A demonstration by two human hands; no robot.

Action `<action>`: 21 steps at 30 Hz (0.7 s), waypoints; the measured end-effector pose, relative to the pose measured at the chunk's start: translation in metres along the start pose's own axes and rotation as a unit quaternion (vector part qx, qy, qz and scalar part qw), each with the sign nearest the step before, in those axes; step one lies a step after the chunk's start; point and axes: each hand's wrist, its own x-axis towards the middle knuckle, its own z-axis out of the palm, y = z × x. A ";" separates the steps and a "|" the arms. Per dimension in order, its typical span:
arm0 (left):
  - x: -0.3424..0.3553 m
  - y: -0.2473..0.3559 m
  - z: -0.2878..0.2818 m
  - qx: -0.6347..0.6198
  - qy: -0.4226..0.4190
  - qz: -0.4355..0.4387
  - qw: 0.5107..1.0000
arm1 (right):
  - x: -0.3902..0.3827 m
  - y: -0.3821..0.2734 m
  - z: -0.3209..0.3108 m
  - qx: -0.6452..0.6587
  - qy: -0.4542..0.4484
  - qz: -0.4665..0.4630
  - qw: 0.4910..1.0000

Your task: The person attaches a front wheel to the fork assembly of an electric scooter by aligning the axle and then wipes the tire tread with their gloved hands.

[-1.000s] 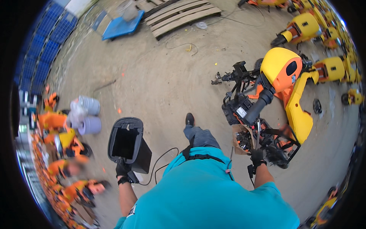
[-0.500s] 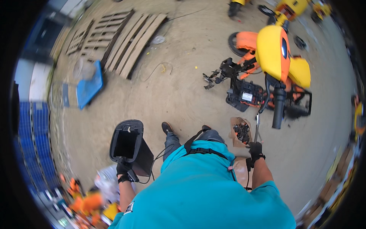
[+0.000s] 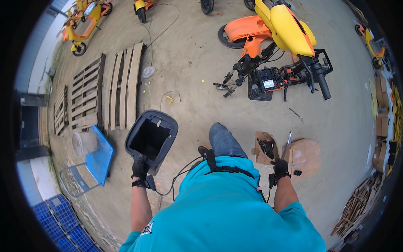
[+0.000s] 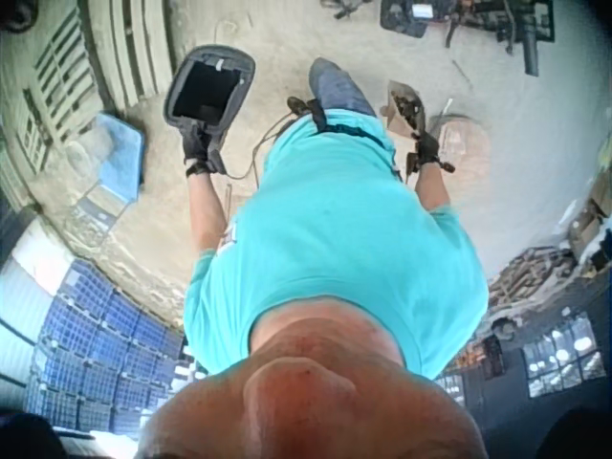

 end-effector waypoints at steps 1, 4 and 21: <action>0.033 -0.007 -0.011 -0.077 0.003 0.046 0.996 | -0.001 -0.001 0.016 -0.013 0.032 -0.045 0.998; 0.082 0.060 0.022 -0.163 -0.036 -0.013 0.986 | -0.015 0.024 0.057 -0.157 0.103 -0.084 0.979; 0.283 0.355 0.079 0.068 -0.184 -0.052 0.979 | -0.008 -0.161 0.126 0.647 0.102 0.357 0.666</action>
